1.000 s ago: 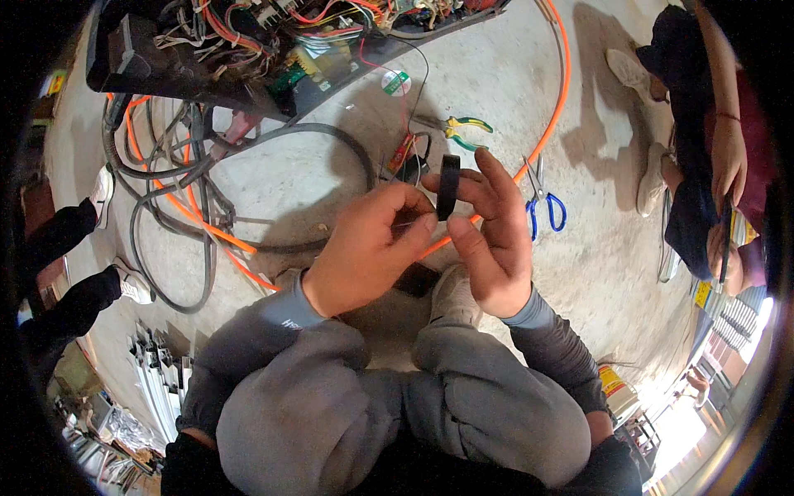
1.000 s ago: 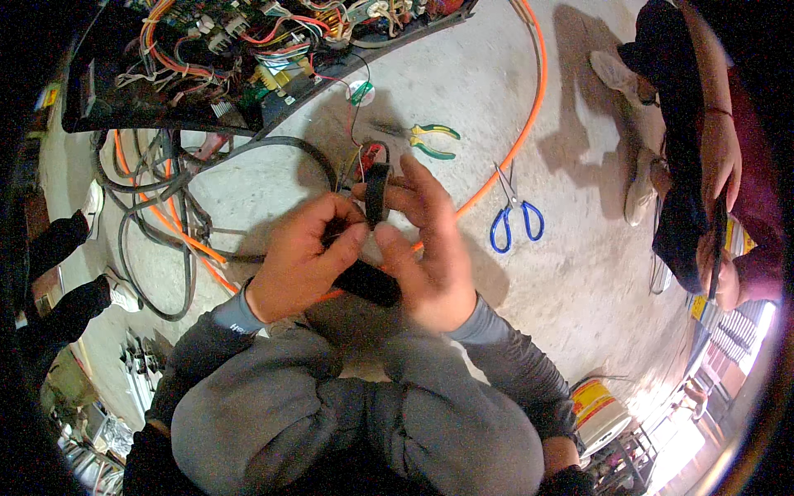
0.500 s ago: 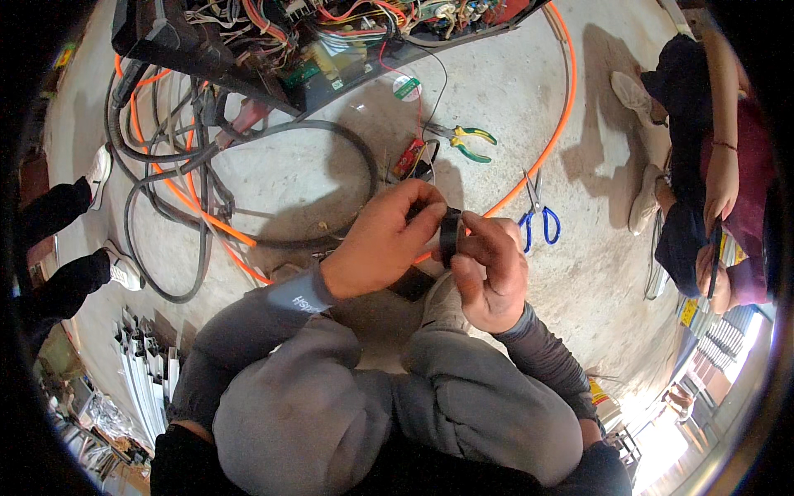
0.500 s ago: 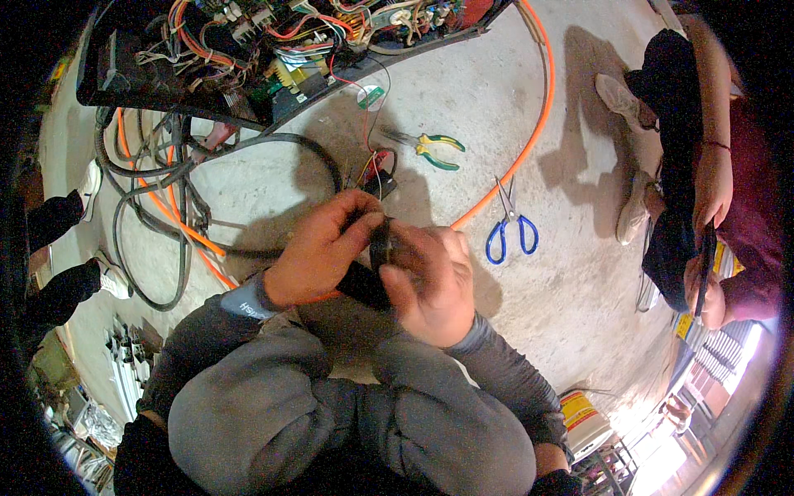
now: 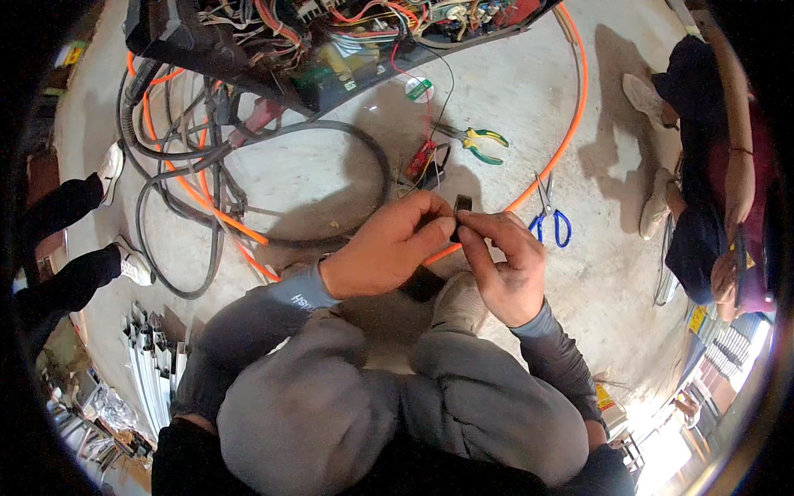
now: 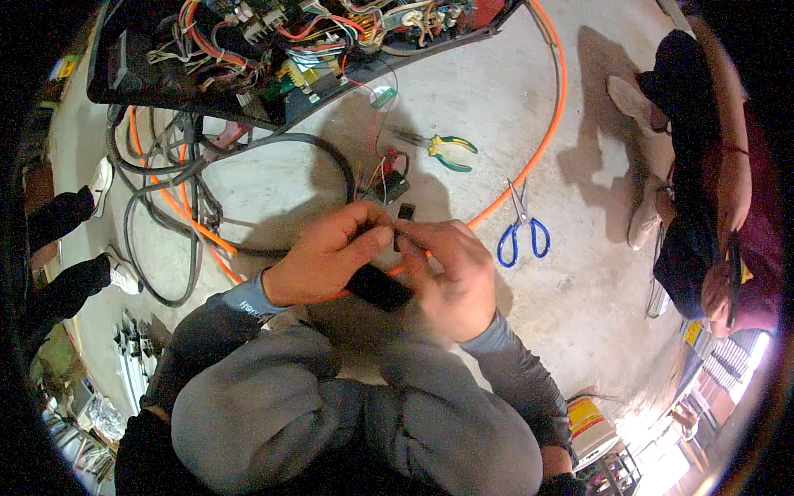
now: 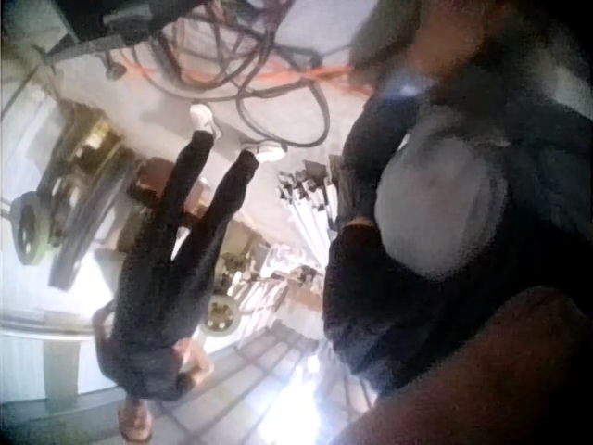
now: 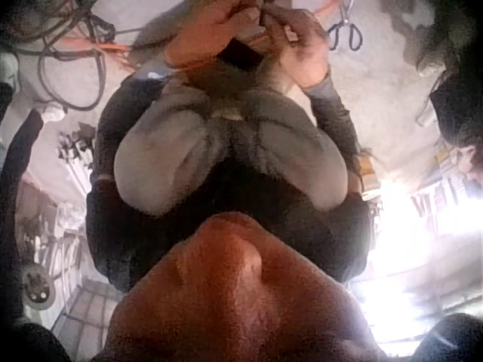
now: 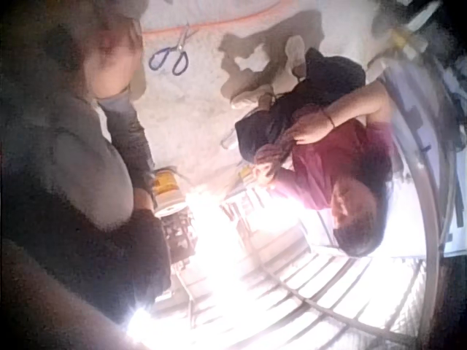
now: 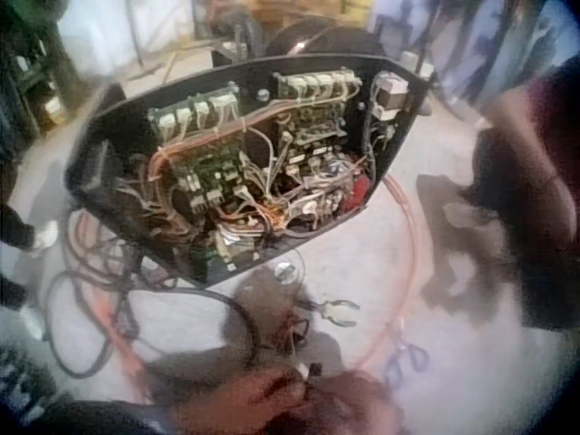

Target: The person sits on the floor and works on an open electronic device, stripping wires and wrapping connections with electrical tape. Another person assists by handing over tools and components.

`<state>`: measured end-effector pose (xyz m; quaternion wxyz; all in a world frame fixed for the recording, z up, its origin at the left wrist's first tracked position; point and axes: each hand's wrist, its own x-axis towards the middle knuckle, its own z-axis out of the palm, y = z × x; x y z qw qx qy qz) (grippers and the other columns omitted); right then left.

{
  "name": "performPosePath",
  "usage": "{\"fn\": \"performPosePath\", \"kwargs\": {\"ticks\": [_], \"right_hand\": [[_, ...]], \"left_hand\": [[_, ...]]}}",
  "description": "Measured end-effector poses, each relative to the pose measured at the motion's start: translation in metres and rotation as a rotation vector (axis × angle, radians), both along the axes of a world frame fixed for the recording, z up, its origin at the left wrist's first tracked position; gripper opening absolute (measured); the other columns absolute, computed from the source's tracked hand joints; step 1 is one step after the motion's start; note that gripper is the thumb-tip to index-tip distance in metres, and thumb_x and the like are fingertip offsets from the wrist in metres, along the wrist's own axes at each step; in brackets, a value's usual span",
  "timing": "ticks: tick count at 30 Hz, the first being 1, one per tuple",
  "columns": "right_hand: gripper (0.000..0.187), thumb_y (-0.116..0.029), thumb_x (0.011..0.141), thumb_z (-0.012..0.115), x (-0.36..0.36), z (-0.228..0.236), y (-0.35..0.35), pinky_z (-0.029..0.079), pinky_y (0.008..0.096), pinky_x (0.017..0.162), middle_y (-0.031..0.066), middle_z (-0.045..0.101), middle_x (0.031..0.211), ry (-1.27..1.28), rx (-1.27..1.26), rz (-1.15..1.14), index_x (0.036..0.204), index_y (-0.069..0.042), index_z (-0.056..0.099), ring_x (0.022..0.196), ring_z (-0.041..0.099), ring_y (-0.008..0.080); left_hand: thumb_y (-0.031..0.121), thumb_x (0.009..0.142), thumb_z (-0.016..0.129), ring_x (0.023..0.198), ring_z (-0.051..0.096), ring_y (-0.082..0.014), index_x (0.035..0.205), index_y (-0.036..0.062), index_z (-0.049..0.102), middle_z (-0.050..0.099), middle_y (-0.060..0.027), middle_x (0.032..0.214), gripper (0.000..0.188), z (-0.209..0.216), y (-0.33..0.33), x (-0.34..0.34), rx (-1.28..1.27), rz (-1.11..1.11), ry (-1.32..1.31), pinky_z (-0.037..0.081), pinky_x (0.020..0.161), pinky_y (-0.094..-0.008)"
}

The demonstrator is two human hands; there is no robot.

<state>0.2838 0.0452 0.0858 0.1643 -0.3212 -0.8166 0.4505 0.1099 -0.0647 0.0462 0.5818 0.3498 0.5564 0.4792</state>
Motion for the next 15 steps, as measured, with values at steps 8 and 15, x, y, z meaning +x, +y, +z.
{"fn": "performPosePath", "kwargs": {"ticks": [8, 15], "right_hand": [[0.03, 0.004, 0.076, 0.073, 0.005, -0.018, 0.003, 0.054, 0.0437, 0.08, 0.0145, 0.073, 0.102, 0.048, 0.325, 0.118, 0.106, -0.003, 0.075, 0.09, 0.067, 0.0345], [0.025, 0.007, 0.08, 0.072, 0.001, -0.024, 0.009, 0.052, 0.0431, 0.084, 0.0162, 0.07, 0.108, 0.055, 0.375, 0.126, 0.103, -0.001, 0.073, 0.096, 0.065, 0.0358]], "left_hand": [[0.023, 0.109, 0.056, 0.078, 0.052, -0.0073, 0.112, 0.0021, 0.063, 0.06, -0.0024, 0.095, 0.023, 0.006, 0.001, -0.003, -0.22, -0.026, -0.258, 0.047, 0.071, -0.0252], [0.02, 0.109, 0.056, 0.096, 0.069, -0.0153, 0.129, 0.0033, 0.058, 0.067, -0.0055, 0.109, 0.027, -0.013, 0.005, 0.002, -0.288, 0.141, -0.753, 0.058, 0.083, -0.0315]]}}
